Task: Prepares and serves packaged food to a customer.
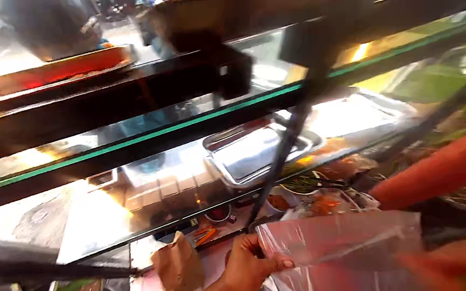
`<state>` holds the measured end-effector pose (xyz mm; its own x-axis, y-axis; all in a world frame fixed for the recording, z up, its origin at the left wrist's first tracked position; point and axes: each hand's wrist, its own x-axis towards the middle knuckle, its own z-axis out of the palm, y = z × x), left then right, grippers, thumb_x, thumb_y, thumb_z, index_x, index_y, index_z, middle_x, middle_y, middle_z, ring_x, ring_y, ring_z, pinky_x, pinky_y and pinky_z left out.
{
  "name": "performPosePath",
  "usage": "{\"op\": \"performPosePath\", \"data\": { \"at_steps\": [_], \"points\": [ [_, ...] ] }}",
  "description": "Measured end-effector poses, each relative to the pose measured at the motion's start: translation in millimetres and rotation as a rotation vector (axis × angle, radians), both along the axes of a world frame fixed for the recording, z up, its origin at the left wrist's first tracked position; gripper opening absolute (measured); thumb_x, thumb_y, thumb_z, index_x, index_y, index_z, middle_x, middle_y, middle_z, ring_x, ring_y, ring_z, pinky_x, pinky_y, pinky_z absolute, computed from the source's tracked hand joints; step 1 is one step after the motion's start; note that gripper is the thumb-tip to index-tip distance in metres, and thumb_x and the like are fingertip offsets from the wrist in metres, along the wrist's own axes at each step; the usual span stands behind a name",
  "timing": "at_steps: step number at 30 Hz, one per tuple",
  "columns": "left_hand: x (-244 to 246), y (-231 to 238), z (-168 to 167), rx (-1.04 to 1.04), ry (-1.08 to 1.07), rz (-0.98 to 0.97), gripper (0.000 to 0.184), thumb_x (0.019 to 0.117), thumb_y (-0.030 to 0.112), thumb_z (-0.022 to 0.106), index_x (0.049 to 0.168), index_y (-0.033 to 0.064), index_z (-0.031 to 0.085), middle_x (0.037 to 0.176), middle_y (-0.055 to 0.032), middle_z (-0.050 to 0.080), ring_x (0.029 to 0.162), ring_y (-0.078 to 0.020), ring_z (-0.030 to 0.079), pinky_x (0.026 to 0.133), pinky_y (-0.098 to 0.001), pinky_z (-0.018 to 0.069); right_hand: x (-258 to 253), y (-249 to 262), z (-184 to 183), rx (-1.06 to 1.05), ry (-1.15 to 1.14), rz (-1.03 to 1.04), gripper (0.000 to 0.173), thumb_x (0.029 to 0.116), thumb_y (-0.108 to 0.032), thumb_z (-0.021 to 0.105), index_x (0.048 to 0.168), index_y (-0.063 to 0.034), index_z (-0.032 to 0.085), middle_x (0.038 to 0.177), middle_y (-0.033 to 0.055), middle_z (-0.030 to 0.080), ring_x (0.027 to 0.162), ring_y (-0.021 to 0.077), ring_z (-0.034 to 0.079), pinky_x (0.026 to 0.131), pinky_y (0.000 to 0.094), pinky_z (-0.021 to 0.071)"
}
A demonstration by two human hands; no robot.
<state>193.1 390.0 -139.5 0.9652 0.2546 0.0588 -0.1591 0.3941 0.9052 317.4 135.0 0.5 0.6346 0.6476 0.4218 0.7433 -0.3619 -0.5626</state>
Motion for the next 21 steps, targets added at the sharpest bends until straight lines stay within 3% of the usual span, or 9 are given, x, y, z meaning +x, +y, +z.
{"op": "performPosePath", "data": {
  "at_steps": [2,4,7,10,13,15,17,19,21],
  "points": [
    [-36,11,-3,0.037,0.058,0.076,0.022,0.0822,0.005,0.084,0.100,-0.0018,0.072,0.087,-0.0063,0.076,0.079,-0.0122,0.073,0.077,-0.0324,0.0619,-40,53,-24,-0.117,0.273,0.251,0.030,0.0955,-0.029,0.076,0.100,0.0010,0.073,0.091,0.0174,0.072,0.079,0.0236,0.069,0.072,0.0428,0.0597],
    [-74,19,-2,0.020,0.176,0.117,0.018,0.0841,0.005,0.082,0.098,-0.0005,0.072,0.086,-0.0042,0.076,0.079,-0.0106,0.073,0.078,-0.0320,0.0620,-83,106,-59,-0.216,0.494,0.341,0.039,0.0931,-0.038,0.077,0.104,-0.0004,0.073,0.091,0.0145,0.073,0.078,0.0253,0.070,0.072,0.0473,0.0601],
    [-132,35,1,-0.103,0.386,0.216,0.005,0.0918,0.005,0.071,0.096,0.0028,0.071,0.082,-0.0011,0.074,0.077,-0.0089,0.071,0.077,-0.0321,0.0610,-129,158,-94,-0.156,0.735,0.453,0.033,0.0925,-0.031,0.078,0.101,-0.0002,0.072,0.086,0.0103,0.072,0.073,0.0195,0.070,0.070,0.0416,0.0610],
    [-192,54,3,-0.172,0.459,0.349,0.008,0.0963,0.002,0.062,0.100,0.0042,0.068,0.083,-0.0002,0.075,0.078,-0.0101,0.072,0.078,-0.0339,0.0618,-160,195,-115,-0.068,0.966,0.609,0.021,0.0945,-0.021,0.075,0.098,-0.0011,0.070,0.082,0.0070,0.071,0.071,0.0152,0.069,0.067,0.0360,0.0603],
    [-243,71,-4,-0.211,0.453,0.476,0.013,0.0989,0.001,0.058,0.101,0.0061,0.069,0.089,0.0002,0.077,0.084,-0.0097,0.073,0.083,-0.0339,0.0614,-181,223,-129,-0.039,1.018,0.649,0.011,0.0950,-0.014,0.071,0.095,-0.0034,0.066,0.082,0.0053,0.070,0.068,0.0146,0.068,0.062,0.0343,0.0591],
    [-274,82,-21,-0.264,0.402,0.532,0.010,0.0995,0.014,0.062,0.101,0.0092,0.071,0.092,-0.0005,0.076,0.088,-0.0114,0.072,0.086,-0.0361,0.0597,-196,238,-139,0.022,0.979,0.624,0.007,0.0908,-0.009,0.072,0.090,-0.0051,0.065,0.080,0.0038,0.069,0.065,0.0135,0.066,0.058,0.0334,0.0578],
    [-305,93,-38,-0.437,0.309,0.549,0.025,0.1003,0.034,0.065,0.107,0.0098,0.070,0.102,-0.0065,0.076,0.097,-0.0184,0.072,0.092,-0.0421,0.0584,-208,255,-154,0.107,1.011,0.500,0.008,0.0863,-0.003,0.070,0.085,-0.0064,0.063,0.078,0.0027,0.068,0.064,0.0134,0.065,0.056,0.0326,0.0579],
    [-329,103,-44,-0.633,0.245,0.606,0.030,0.1069,0.036,0.050,0.115,0.0100,0.064,0.108,-0.0112,0.076,0.101,-0.0229,0.073,0.094,-0.0435,0.0591,-215,272,-164,0.212,1.311,0.303,0.012,0.0904,0.007,0.060,0.087,-0.0033,0.057,0.084,0.0068,0.070,0.070,0.0186,0.071,0.061,0.0370,0.0636],
    [-350,113,-53,-0.790,0.172,0.684,0.028,0.1068,0.036,0.050,0.109,0.0118,0.065,0.102,-0.0126,0.076,0.095,-0.0225,0.074,0.089,-0.0405,0.0604,-219,286,-161,0.311,1.718,0.082,0.013,0.0998,0.003,0.045,0.093,-0.0067,0.051,0.084,0.0102,0.072,0.074,0.0237,0.073,0.066,0.0413,0.0635]
  ]
}}
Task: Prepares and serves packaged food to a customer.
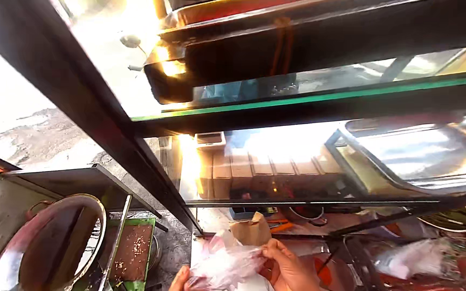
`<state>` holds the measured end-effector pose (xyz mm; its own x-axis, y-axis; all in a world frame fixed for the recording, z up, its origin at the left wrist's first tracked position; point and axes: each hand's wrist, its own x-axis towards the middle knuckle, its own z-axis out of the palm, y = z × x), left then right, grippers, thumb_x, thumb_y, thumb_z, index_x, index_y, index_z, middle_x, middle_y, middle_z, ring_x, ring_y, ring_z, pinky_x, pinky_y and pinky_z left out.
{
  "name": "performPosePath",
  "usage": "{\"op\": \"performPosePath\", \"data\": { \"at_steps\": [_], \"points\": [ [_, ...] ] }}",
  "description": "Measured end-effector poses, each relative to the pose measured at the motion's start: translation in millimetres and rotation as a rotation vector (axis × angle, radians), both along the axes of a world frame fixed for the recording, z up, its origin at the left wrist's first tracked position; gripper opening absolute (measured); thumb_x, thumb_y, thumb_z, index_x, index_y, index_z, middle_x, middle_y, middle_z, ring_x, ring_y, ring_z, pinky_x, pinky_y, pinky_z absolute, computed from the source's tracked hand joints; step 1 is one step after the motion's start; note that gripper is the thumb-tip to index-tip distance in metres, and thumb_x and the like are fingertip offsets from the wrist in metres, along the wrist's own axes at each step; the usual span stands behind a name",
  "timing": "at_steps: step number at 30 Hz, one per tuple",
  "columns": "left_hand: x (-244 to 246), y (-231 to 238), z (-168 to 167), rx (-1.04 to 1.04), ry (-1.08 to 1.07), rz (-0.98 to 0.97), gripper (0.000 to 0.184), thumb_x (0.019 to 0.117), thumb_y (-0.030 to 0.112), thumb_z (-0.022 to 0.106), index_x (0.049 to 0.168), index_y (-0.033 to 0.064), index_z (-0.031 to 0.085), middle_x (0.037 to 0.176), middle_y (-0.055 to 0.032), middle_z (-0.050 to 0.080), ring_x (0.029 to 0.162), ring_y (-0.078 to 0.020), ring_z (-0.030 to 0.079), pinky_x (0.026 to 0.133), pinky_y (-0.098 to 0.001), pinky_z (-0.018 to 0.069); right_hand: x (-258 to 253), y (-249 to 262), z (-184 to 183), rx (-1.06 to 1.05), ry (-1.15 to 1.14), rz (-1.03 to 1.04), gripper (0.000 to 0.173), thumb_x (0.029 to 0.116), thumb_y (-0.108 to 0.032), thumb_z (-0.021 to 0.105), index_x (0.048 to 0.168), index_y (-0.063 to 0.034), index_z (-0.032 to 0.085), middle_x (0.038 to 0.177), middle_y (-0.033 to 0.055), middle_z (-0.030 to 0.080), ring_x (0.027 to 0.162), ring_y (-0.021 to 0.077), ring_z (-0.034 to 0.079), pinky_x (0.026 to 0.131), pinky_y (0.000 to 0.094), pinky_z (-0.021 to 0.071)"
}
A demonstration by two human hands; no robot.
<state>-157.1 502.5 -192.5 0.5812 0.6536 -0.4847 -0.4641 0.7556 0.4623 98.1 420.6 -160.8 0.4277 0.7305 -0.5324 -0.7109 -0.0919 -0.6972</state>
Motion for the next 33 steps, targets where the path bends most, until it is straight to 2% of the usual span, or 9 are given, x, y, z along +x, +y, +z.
{"op": "performPosePath", "data": {
  "at_steps": [3,6,8,12,17,20,23,28,33],
  "points": [
    [-26,10,-17,-0.005,-0.086,0.015,0.027,0.1004,0.036,0.063,0.110,0.0122,0.070,0.103,-0.0127,0.076,0.096,-0.0222,0.074,0.089,-0.0402,0.0605,-9,14,6,0.076,0.125,0.018,0.015,0.1015,-0.002,0.041,0.095,-0.0108,0.051,0.084,0.0086,0.068,0.073,0.0224,0.071,0.068,0.0417,0.0627],
    [-37,23,-44,0.243,0.144,-0.091,0.031,0.0930,0.012,0.071,0.116,0.0074,0.051,0.105,-0.0128,0.072,0.096,-0.0232,0.072,0.089,-0.0442,0.0599,13,36,-18,0.085,-0.631,0.204,0.007,0.0950,-0.008,0.063,0.097,-0.0051,0.057,0.088,0.0056,0.067,0.079,0.0172,0.069,0.072,0.0358,0.0618],
    [-30,35,-62,0.322,0.477,-0.155,0.041,0.0834,-0.003,0.075,0.115,-0.0018,0.049,0.095,-0.0157,0.070,0.084,-0.0241,0.071,0.077,-0.0430,0.0618,42,49,-31,-0.137,-1.279,0.437,0.021,0.0952,-0.019,0.065,0.113,-0.0089,0.069,0.107,0.0042,0.072,0.102,0.0174,0.070,0.092,0.0387,0.0601],
    [-13,48,-116,0.274,0.866,-0.341,0.033,0.0971,0.018,0.071,0.114,-0.0042,0.053,0.087,-0.0199,0.071,0.068,-0.0286,0.072,0.065,-0.0449,0.0625,63,61,-47,-0.421,-1.799,0.932,0.037,0.0988,-0.020,0.057,0.134,-0.0166,0.067,0.130,0.0098,0.068,0.131,0.0352,0.056,0.109,0.0558,0.0451],
    [-5,55,-136,0.370,0.984,-0.635,0.060,0.0909,0.038,0.076,0.131,0.0003,0.051,0.098,-0.0223,0.071,0.085,-0.0350,0.074,0.077,-0.0553,0.0620,57,43,-31,-0.491,-1.833,1.099,0.022,0.1000,-0.026,0.061,0.110,-0.0104,0.073,0.114,0.0121,0.070,0.122,0.0359,0.059,0.107,0.0559,0.0428],
    [0,59,-117,0.866,1.218,-0.862,0.094,0.0754,0.055,0.083,0.148,0.0089,0.046,0.123,-0.0194,0.068,0.108,-0.0371,0.069,0.091,-0.0599,0.0565,49,14,-22,-0.492,-1.785,1.059,0.021,0.0997,-0.028,0.061,0.105,-0.0113,0.074,0.111,0.0111,0.071,0.121,0.0347,0.060,0.111,0.0593,0.0384],
    [10,59,-106,1.426,1.181,-0.817,0.096,0.0705,0.044,0.087,0.154,0.0205,0.047,0.148,-0.0184,0.053,0.128,-0.0400,0.057,0.099,-0.0604,0.0498,36,-20,-17,-0.431,-1.810,0.882,0.022,0.0993,-0.031,0.062,0.099,-0.0127,0.073,0.102,0.0088,0.071,0.110,0.0310,0.066,0.102,0.0566,0.0478],
    [27,71,-121,1.602,0.802,-1.026,0.033,0.0969,0.043,0.065,0.121,0.0208,0.071,0.117,-0.0047,0.073,0.106,-0.0254,0.071,0.089,-0.0527,0.0589,24,-53,26,-0.327,-1.688,0.526,0.026,0.1006,-0.035,0.058,0.095,-0.0121,0.068,0.092,0.0049,0.064,0.083,0.0180,0.065,0.070,0.0399,0.0586],
    [48,75,-136,1.113,0.749,-1.073,0.041,0.1012,0.046,0.058,0.097,0.0089,0.075,0.089,-0.0066,0.076,0.081,-0.0201,0.075,0.081,-0.0472,0.0625,9,-52,70,-0.230,-1.578,0.350,0.029,0.1017,-0.043,0.060,0.094,-0.0162,0.068,0.089,-0.0025,0.062,0.082,0.0065,0.061,0.070,0.0257,0.0543]
  ]
}}
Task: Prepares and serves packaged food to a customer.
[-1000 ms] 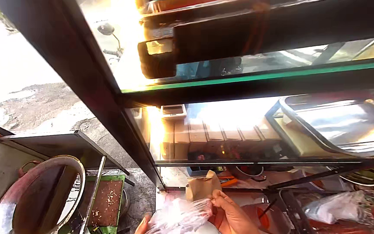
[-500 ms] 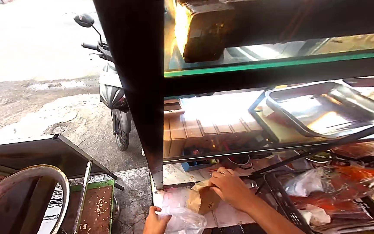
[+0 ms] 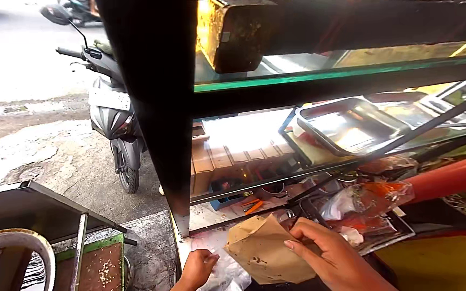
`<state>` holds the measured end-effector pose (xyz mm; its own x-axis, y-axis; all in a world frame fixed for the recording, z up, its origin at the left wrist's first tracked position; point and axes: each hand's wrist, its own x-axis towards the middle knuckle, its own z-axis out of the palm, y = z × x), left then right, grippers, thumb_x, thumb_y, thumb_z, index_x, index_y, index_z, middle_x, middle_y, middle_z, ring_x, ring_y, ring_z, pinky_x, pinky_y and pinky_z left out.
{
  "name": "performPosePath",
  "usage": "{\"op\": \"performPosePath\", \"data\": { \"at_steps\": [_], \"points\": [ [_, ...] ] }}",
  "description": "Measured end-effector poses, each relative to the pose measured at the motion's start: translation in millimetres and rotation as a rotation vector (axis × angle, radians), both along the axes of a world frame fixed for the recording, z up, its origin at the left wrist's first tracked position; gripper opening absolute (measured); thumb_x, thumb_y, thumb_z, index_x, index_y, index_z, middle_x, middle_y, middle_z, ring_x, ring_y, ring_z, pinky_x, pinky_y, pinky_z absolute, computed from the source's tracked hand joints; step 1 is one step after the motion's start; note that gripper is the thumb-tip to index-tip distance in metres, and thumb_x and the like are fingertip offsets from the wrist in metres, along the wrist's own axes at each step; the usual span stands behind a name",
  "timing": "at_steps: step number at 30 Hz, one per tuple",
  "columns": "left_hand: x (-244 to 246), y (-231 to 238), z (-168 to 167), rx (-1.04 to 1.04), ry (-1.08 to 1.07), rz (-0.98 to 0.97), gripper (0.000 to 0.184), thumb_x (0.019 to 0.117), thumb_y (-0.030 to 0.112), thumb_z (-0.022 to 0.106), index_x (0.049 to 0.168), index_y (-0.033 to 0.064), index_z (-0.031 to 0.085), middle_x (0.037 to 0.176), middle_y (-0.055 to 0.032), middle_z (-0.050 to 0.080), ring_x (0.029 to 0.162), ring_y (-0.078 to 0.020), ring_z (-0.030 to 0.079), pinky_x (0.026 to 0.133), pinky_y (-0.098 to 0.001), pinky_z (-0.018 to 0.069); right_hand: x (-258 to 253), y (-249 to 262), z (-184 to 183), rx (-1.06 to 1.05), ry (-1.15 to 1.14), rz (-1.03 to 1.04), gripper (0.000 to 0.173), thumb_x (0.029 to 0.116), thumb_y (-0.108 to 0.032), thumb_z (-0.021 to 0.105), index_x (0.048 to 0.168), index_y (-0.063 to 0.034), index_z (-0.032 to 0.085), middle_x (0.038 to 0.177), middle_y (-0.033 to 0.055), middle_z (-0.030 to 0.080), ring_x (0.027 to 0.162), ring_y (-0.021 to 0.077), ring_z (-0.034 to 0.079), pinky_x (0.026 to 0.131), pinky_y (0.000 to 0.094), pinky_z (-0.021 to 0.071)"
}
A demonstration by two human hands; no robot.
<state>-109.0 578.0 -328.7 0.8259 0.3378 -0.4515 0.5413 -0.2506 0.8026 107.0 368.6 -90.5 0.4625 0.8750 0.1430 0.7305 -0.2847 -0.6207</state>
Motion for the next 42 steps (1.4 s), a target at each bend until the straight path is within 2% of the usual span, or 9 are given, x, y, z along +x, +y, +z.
{"op": "performPosePath", "data": {
  "at_steps": [3,6,9,13,18,22,35,39,42],
  "points": [
    [6,-2,2,-0.195,-0.020,0.119,0.028,0.0957,0.030,0.064,0.095,0.0037,0.073,0.087,-0.0094,0.074,0.079,-0.0209,0.073,0.077,-0.0471,0.0611,-21,16,-13,0.070,0.086,0.012,0.027,0.1020,-0.039,0.062,0.095,-0.0138,0.068,0.092,-0.0005,0.063,0.086,0.0086,0.063,0.074,0.0279,0.0557],
    [-5,1,-1,-0.720,0.049,0.309,0.032,0.1013,0.011,0.060,0.130,-0.0008,0.056,0.108,-0.0144,0.072,0.093,-0.0240,0.071,0.079,-0.0439,0.0611,-45,21,-67,0.088,0.153,0.047,0.025,0.1028,-0.032,0.063,0.095,-0.0085,0.066,0.093,0.0051,0.064,0.088,0.0134,0.064,0.077,0.0312,0.0576],
    [-16,13,-20,-1.018,0.151,0.471,0.029,0.1094,0.023,0.043,0.129,0.0051,0.055,0.103,-0.0133,0.072,0.090,-0.0258,0.071,0.080,-0.0463,0.0591,-52,6,-131,0.054,0.114,0.077,0.024,0.1047,-0.028,0.060,0.095,-0.0063,0.063,0.096,0.0089,0.063,0.089,0.0162,0.064,0.078,0.0311,0.0580],
    [-25,29,-29,-0.785,0.266,0.434,0.051,0.1124,0.041,0.037,0.129,-0.0024,0.058,0.101,-0.0186,0.074,0.088,-0.0302,0.074,0.082,-0.0486,0.0621,-55,-13,-158,-0.019,-0.023,0.132,0.022,0.1040,-0.021,0.059,0.094,-0.0036,0.066,0.099,0.0132,0.066,0.094,0.0211,0.068,0.083,0.0331,0.0592],
    [-23,34,-14,-0.223,0.086,0.414,0.036,0.1046,0.037,0.058,0.093,0.0069,0.074,0.091,-0.0056,0.075,0.082,-0.0186,0.072,0.077,-0.0434,0.0603,-55,-22,-150,-0.034,-0.140,0.294,0.018,0.1040,-0.015,0.056,0.095,-0.0044,0.067,0.105,0.0143,0.068,0.099,0.0234,0.070,0.083,0.0350,0.0613],
    [-17,16,13,0.049,-0.026,0.307,0.034,0.1031,0.039,0.052,0.112,0.0097,0.067,0.075,-0.0030,0.065,0.070,-0.0184,0.065,0.072,-0.0439,0.0564,-49,-18,-139,-0.041,-0.163,0.381,0.018,0.1046,-0.014,0.054,0.096,-0.0043,0.067,0.103,0.0149,0.069,0.096,0.0262,0.071,0.079,0.0376,0.0617],
    [15,-54,129,-0.062,-0.442,0.320,0.019,0.1017,0.020,0.063,0.108,0.0028,0.068,0.080,-0.0037,0.068,0.070,-0.0134,0.066,0.068,-0.0329,0.0587,-46,-3,-118,-0.075,-0.232,0.374,0.014,0.1004,-0.012,0.057,0.097,-0.0087,0.070,0.097,0.0121,0.069,0.082,0.0313,0.071,0.059,0.0469,0.0598],
    [19,-69,168,-0.085,-0.462,0.397,0.015,0.1021,0.013,0.060,0.103,0.0003,0.068,0.078,-0.0039,0.068,0.066,-0.0125,0.064,0.063,-0.0300,0.0566,-38,6,-127,-0.109,0.082,0.376,0.022,0.0967,-0.025,0.066,0.111,-0.0092,0.072,0.107,0.0120,0.072,0.099,0.0311,0.071,0.079,0.0512,0.0608],
    [8,-62,176,-0.053,-0.401,0.486,0.014,0.1027,0.011,0.059,0.103,0.0002,0.068,0.074,-0.0032,0.066,0.062,-0.0115,0.062,0.060,-0.0283,0.0543,-16,-5,-141,-0.066,0.213,0.386,0.070,0.0901,-0.058,0.073,0.138,-0.0087,0.061,0.128,0.0145,0.068,0.113,0.0297,0.069,0.094,0.0510,0.0590]
  ]
}}
